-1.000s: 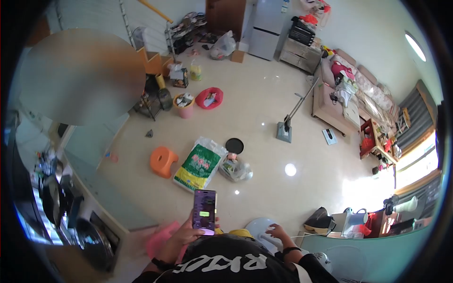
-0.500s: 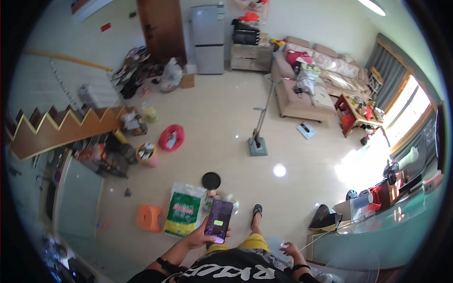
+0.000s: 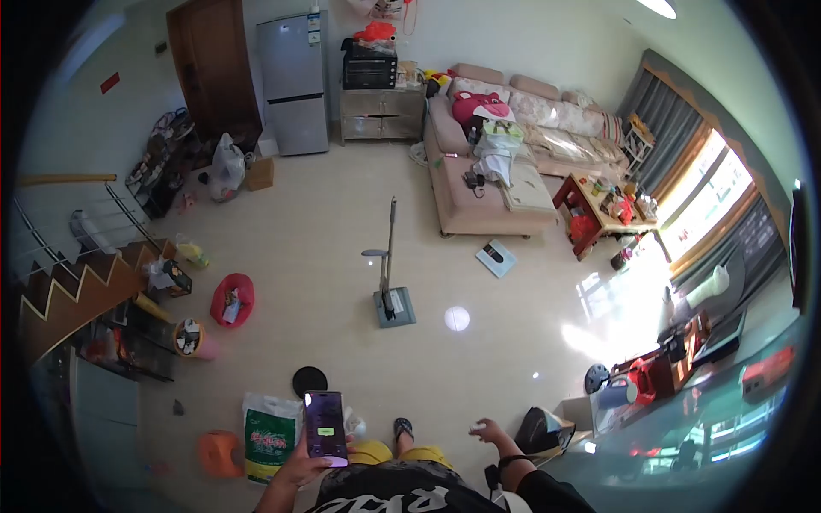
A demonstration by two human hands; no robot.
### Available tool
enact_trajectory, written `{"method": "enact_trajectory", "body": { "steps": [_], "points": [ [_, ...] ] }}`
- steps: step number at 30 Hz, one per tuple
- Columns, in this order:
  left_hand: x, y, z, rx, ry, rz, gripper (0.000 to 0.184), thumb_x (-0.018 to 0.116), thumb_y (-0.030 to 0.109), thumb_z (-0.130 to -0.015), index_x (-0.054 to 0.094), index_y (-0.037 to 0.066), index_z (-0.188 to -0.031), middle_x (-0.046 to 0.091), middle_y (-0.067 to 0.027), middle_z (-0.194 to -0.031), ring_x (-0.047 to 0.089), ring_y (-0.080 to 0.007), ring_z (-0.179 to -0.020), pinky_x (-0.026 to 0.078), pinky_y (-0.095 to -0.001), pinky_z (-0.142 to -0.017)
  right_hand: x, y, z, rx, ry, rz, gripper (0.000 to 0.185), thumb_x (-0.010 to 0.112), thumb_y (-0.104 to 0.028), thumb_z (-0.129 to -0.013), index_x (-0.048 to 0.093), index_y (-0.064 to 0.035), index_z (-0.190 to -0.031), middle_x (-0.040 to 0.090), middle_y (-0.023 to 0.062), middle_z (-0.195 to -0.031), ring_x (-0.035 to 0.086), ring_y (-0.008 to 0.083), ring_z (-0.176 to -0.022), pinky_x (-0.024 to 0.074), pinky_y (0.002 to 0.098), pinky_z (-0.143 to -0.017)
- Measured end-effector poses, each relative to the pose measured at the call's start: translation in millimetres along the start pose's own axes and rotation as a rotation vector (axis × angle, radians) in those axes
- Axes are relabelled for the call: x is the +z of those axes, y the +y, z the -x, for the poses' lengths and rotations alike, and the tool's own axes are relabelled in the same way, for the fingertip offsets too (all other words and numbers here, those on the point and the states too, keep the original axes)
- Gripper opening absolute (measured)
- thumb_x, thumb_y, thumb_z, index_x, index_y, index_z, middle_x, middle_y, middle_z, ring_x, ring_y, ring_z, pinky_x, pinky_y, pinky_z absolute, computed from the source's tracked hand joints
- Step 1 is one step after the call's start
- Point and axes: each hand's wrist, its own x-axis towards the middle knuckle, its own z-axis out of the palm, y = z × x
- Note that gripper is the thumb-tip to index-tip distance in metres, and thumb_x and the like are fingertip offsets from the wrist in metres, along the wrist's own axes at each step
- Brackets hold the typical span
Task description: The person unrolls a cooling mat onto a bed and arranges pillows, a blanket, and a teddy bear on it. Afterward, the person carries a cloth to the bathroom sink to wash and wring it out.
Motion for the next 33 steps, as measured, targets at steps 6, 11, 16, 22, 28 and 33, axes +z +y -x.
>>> {"method": "enact_trajectory", "body": {
  "steps": [6,11,16,22,28,33],
  "points": [
    [-19,51,-66,0.054,0.094,0.047,0.091,0.065,-0.01,-0.073,0.018,0.019,-0.145,0.045,-0.024,-0.135,0.052,-0.0388,-0.12,0.048,-0.0532,-0.097,-22,-164,-102,-0.131,-0.033,0.009,0.065,0.084,-0.031,-0.067,0.058,-0.0027,-0.119,0.069,0.0111,-0.08,0.066,0.017,-0.062,0.0535,0.0318,-0.053],
    [-46,122,-137,0.209,0.021,-0.03,0.089,0.057,-0.008,-0.078,0.007,0.017,-0.148,0.042,-0.0213,-0.139,0.051,-0.0315,-0.123,0.043,-0.0459,-0.103,-17,-285,-156,-0.267,-0.204,0.351,0.061,0.082,-0.027,-0.07,0.056,-0.0036,-0.12,0.069,0.0107,-0.082,0.066,0.0155,-0.064,0.0528,0.0291,-0.054],
    [-80,198,-182,0.21,0.151,-0.111,0.087,0.059,-0.005,-0.08,0.007,0.016,-0.147,0.044,-0.0219,-0.138,0.052,-0.0323,-0.122,0.043,-0.046,-0.102,-9,-391,-202,-0.329,-0.251,0.41,0.058,0.08,-0.027,-0.071,0.058,-0.0066,-0.121,0.069,0.0093,-0.082,0.066,0.0153,-0.064,0.0524,0.0286,-0.055],
    [-147,224,-205,0.436,0.28,0.065,0.089,0.055,-0.006,-0.077,0.005,0.015,-0.147,0.045,-0.0249,-0.136,0.054,-0.0336,-0.12,0.042,-0.0465,-0.102,32,-550,-272,-0.446,-0.306,0.562,0.063,0.08,-0.033,-0.068,0.059,-0.0071,-0.121,0.069,0.0162,-0.091,0.069,0.0236,-0.074,0.0553,0.036,-0.068],
    [-183,285,-212,0.609,0.57,0.213,0.093,0.067,0.0,-0.076,0.007,0.015,-0.146,0.043,-0.0295,-0.135,0.051,-0.0415,-0.122,0.044,-0.0504,-0.101,139,-720,-342,-0.666,-0.411,0.91,0.063,0.076,-0.044,-0.07,0.06,-0.0102,-0.121,0.067,0.0175,-0.104,0.065,0.0315,-0.099,0.0511,0.0395,-0.086],
    [-206,329,-199,0.731,0.785,0.315,0.091,0.07,-0.004,-0.074,0.015,0.014,-0.144,0.048,-0.0237,-0.13,0.055,-0.0377,-0.117,0.049,-0.0513,-0.095,249,-839,-384,-0.864,-0.598,1.128,0.06,0.077,-0.047,-0.069,0.061,-0.0111,-0.114,0.068,0.0138,-0.096,0.067,0.0274,-0.089,0.0532,0.0379,-0.078]
  ]
}}
